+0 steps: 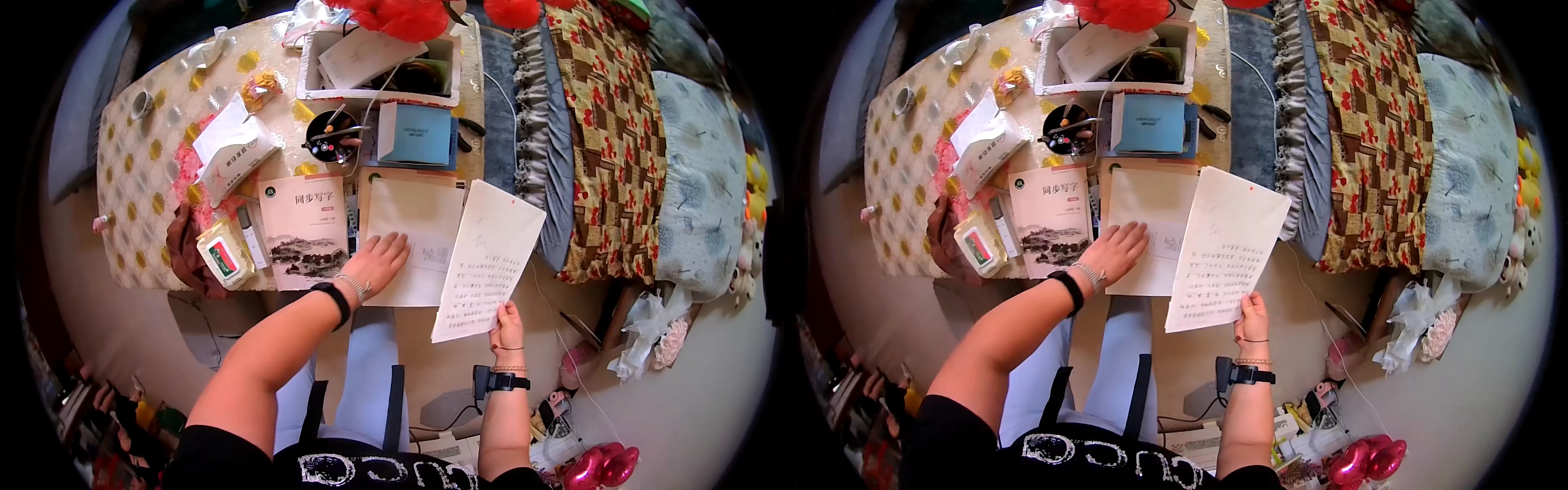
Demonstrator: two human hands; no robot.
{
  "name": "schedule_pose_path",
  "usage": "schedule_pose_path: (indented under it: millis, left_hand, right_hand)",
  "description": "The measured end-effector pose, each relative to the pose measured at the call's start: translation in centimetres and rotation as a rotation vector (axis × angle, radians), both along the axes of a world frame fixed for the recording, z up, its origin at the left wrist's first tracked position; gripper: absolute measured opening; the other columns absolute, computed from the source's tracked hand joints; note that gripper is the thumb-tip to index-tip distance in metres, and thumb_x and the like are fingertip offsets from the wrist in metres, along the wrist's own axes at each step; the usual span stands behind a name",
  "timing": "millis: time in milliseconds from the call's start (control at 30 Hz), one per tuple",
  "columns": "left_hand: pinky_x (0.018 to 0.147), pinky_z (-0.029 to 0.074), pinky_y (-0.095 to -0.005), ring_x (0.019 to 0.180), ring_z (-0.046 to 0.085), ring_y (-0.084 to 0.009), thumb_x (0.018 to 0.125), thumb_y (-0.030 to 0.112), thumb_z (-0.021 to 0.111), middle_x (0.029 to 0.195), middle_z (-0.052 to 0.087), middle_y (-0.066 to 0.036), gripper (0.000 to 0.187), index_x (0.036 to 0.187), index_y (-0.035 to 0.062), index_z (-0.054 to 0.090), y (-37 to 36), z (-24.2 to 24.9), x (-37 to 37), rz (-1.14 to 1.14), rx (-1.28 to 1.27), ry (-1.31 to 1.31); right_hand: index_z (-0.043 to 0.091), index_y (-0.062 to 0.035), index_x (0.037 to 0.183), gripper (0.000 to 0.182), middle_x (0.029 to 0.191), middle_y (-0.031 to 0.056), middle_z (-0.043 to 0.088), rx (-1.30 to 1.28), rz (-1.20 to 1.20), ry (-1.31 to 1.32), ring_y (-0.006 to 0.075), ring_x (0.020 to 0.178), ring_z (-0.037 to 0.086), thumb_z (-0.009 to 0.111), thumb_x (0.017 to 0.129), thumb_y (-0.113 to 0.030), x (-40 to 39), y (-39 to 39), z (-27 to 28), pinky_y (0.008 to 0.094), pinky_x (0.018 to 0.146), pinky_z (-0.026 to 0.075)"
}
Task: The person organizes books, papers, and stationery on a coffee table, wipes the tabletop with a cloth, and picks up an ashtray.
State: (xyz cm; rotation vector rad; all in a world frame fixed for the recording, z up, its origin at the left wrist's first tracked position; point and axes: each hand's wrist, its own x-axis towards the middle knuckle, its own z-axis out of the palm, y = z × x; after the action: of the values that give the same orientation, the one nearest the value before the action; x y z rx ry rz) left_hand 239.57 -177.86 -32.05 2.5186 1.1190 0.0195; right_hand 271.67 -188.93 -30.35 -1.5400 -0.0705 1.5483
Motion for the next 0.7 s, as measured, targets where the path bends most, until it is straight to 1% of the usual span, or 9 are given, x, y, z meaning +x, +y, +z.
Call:
schedule_pose_path:
  millis: [33, 100, 133, 233, 300, 367, 400, 467, 700]
  left_hand:
    - [0.092, 0.032, -0.0355, 0.117, 0.035, -0.0225, 0.075, 0.016, 0.047, 0.125, 0.039, -0.011, 0.043, 0.116, 0.0026, 0.042, 0.4, -0.1, 1.1, 0.000, 0.002, -0.004]
    - [0.085, 0.034, -0.0345, 0.107, 0.041, -0.0238, 0.074, 0.015, 0.048, 0.116, 0.044, -0.011, 0.038, 0.110, 0.0032, 0.045, 1.2, -0.3, 2.8, 0.380, -0.178, -0.021]
    - [0.085, 0.033, -0.0369, 0.106, 0.039, -0.0274, 0.058, 0.013, 0.068, 0.114, 0.042, -0.012, 0.055, 0.107, 0.0025, 0.044, 1.5, -1.3, 3.4, 0.400, -0.155, -0.040]
    - [0.085, 0.032, -0.0371, 0.106, 0.038, -0.0266, 0.057, 0.012, 0.068, 0.114, 0.041, -0.011, 0.051, 0.102, 0.0030, 0.045, 2.6, -1.7, 3.9, 0.444, -0.301, 0.006]
    - [0.080, 0.036, -0.0375, 0.098, 0.045, -0.0279, 0.060, 0.011, 0.067, 0.105, 0.048, -0.012, 0.044, 0.097, 0.0029, 0.045, 2.8, -1.9, 3.4, 0.438, -0.183, -0.072]
    - [0.073, 0.040, -0.0375, 0.087, 0.051, -0.0303, 0.063, 0.009, 0.065, 0.090, 0.055, -0.013, 0.033, 0.091, 0.0049, 0.048, 3.1, -2.2, 2.9, 0.354, -0.429, -0.015]
    - [0.073, 0.040, -0.0375, 0.087, 0.051, -0.0303, 0.063, 0.009, 0.065, 0.090, 0.055, -0.013, 0.033, 0.091, 0.0049, 0.048, 3.5, -1.9, 2.3, 0.353, -0.424, -0.009]
    - [0.068, 0.042, -0.0378, 0.080, 0.054, -0.0322, 0.066, 0.005, 0.060, 0.078, 0.057, -0.012, 0.019, 0.083, 0.0063, 0.051, 4.3, -1.3, 1.4, 0.254, -0.636, -0.266]
    - [0.076, 0.040, -0.0402, 0.078, 0.056, -0.0270, 0.064, 0.002, 0.054, 0.074, 0.058, -0.008, 0.010, 0.070, 0.0093, 0.056, 10.9, 3.0, 4.8, -0.197, -0.543, 0.066]
  right_hand:
    - [0.049, -0.0038, 0.097, 0.011, 0.099, 0.0082, 0.057, 0.010, -0.010, 0.010, 0.0163, 0.091, 0.055, 0.044, 0.087, -0.005, 0.0, -0.2, 0.0, 0.0295, 0.082, 0.046]
    - [0.049, -0.0038, 0.097, 0.011, 0.099, 0.0082, 0.057, 0.007, -0.034, 0.007, 0.0165, 0.091, 0.055, 0.044, 0.087, -0.005, 0.0, -0.6, 0.4, 0.0299, 0.082, 0.046]
    - [0.049, -0.0039, 0.097, 0.011, 0.099, 0.0082, 0.057, 0.002, -0.058, 0.010, 0.0167, 0.092, 0.055, 0.044, 0.087, -0.005, 0.0, -0.6, 0.7, 0.0304, 0.083, 0.045]
    - [0.048, -0.0035, 0.097, 0.011, 0.099, 0.0083, 0.056, 0.000, -0.057, 0.007, 0.0174, 0.092, 0.055, 0.044, 0.087, -0.006, 0.6, -1.1, 1.4, 0.0315, 0.083, 0.046]
    - [0.048, -0.0035, 0.098, 0.011, 0.100, 0.0085, 0.056, 0.003, -0.045, -0.006, 0.0176, 0.092, 0.055, 0.044, 0.087, -0.006, 1.2, -1.5, 1.6, 0.0319, 0.083, 0.046]
    - [0.048, -0.0034, 0.098, 0.012, 0.100, 0.0087, 0.056, 0.009, -0.043, -0.011, 0.0178, 0.093, 0.055, 0.044, 0.087, -0.006, 1.5, -1.8, 1.6, 0.0323, 0.082, 0.046]
    - [0.048, -0.0033, 0.099, 0.012, 0.101, 0.0087, 0.056, 0.010, -0.061, -0.009, 0.0179, 0.093, 0.055, 0.044, 0.087, -0.006, 1.6, -1.8, 1.7, 0.0323, 0.083, 0.046]
    - [0.048, -0.0033, 0.099, 0.013, 0.101, 0.0088, 0.056, 0.011, -0.084, -0.006, 0.0180, 0.093, 0.055, 0.044, 0.087, -0.006, 2.0, -2.1, 1.7, 0.0324, 0.083, 0.046]
    - [0.048, -0.0024, 0.099, 0.013, 0.100, 0.0095, 0.057, 0.036, -0.080, 0.015, 0.0176, 0.092, 0.055, 0.045, 0.087, -0.006, 2.0, -2.6, 1.8, 0.0310, 0.081, 0.047]
